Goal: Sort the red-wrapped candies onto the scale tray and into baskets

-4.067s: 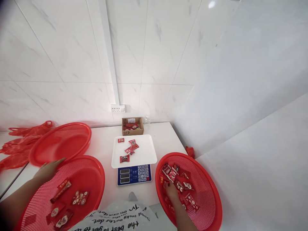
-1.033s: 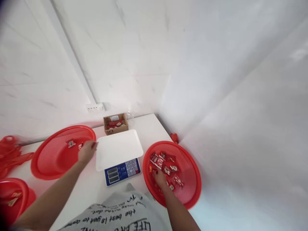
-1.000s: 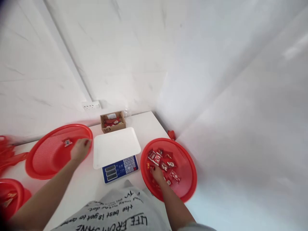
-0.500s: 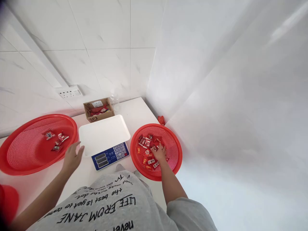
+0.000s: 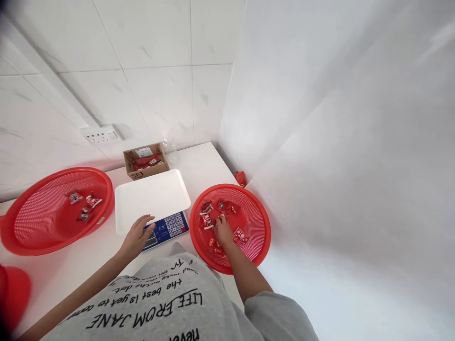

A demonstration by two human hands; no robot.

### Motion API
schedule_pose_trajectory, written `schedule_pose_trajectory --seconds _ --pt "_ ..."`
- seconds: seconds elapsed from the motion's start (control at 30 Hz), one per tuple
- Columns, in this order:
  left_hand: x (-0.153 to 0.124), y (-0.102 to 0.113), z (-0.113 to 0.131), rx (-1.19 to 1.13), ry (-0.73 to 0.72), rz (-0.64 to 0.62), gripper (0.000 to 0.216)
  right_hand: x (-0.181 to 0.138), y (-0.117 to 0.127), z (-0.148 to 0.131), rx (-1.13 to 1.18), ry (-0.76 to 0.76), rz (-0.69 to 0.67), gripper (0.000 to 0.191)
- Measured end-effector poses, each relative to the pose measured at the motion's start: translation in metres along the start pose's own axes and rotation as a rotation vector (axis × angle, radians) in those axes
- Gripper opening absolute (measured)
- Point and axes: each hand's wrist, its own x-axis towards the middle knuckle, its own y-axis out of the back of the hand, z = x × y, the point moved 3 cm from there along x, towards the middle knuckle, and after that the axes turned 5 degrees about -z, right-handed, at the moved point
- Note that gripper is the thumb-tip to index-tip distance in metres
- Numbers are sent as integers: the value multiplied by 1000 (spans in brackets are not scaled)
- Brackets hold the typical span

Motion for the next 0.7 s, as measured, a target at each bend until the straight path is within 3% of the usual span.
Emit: schedule_pose_trajectory --seconds 0.23,0.33,0.47,0.53,0.63,0.7 --pt "-5 -8 28 -130 59 -108 37 19 19 1 261 -57 101 19" --pt "-8 -8 49 -251 122 -228 38 11 30 -14 404 -67 138 24" --pt "-12 -3 86 -557 137 -440 39 -21 58 -69 561 19 145 34" --pt "-15 2 109 -739 75 -589 41 -43 75 -110 658 165 166 32" --pt "-22 14 139 -939 -43 -793 43 -76 95 -169 582 384 289 20" --pt "-26 24 153 -975 -103 -810 39 -93 101 -198 558 495 340 15"
